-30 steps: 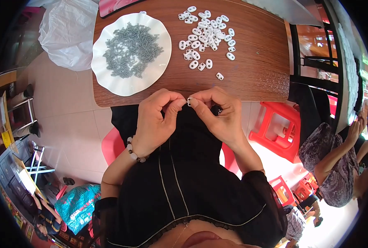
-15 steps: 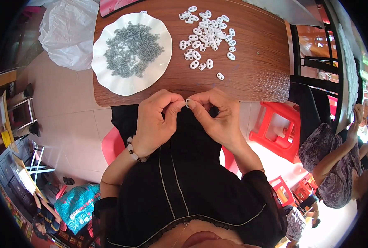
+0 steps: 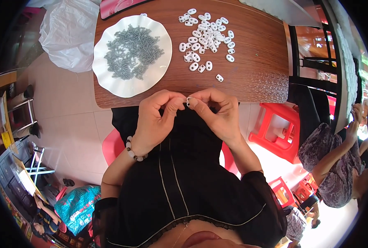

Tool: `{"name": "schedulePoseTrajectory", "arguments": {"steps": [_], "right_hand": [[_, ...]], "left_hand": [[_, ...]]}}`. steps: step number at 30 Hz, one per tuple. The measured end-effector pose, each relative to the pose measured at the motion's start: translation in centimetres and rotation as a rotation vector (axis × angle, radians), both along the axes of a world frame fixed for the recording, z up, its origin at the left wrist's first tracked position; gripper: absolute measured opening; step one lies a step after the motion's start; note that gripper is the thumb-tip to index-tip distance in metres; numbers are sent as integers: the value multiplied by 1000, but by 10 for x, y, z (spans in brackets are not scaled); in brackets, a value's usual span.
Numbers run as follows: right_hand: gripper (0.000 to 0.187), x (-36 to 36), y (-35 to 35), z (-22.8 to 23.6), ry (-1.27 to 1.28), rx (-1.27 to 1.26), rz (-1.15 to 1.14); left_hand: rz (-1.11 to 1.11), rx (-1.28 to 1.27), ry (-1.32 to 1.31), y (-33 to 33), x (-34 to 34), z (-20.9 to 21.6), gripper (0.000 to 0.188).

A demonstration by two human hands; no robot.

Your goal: Manually assembling small white plastic components by inserting tiny grey beads into them.

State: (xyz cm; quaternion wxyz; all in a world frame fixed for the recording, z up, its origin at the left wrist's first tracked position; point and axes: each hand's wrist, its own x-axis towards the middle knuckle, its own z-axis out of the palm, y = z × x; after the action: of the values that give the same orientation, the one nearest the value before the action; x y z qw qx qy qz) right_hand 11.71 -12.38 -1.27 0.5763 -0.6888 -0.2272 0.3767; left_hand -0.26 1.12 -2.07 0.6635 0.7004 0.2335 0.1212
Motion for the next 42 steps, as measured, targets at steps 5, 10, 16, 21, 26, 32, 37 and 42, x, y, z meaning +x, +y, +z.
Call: {"name": "schedulePoseTrajectory", "arguments": {"steps": [5, 10, 16, 21, 26, 32, 37, 42], "right_hand": [[7, 3, 1, 3, 43, 28, -31], [7, 4, 0, 3, 33, 42, -25], [7, 2, -1, 2, 33, 47, -40], [6, 1, -1, 3, 13, 43, -32], [6, -3, -1, -1, -86, 26, -44], [5, -5, 2, 3, -200, -3, -36], [6, -7, 3, 1, -179, -6, -43], [7, -7, 3, -2, -141, 7, -57]], "left_hand": [[37, -229, 3, 3, 2, 1, 25], [33, -286, -5, 1, 2, 0, 21], [55, -322, 22, -1, 3, 0, 19], [75, -313, 18, -2, 2, -3, 19], [108, -268, 9, -6, 2, 0, 17], [134, -232, 28, -7, -1, -1, 16], [157, -249, 8, -10, 1, -1, 16], [150, -258, 16, -9, 1, -3, 17]]}}
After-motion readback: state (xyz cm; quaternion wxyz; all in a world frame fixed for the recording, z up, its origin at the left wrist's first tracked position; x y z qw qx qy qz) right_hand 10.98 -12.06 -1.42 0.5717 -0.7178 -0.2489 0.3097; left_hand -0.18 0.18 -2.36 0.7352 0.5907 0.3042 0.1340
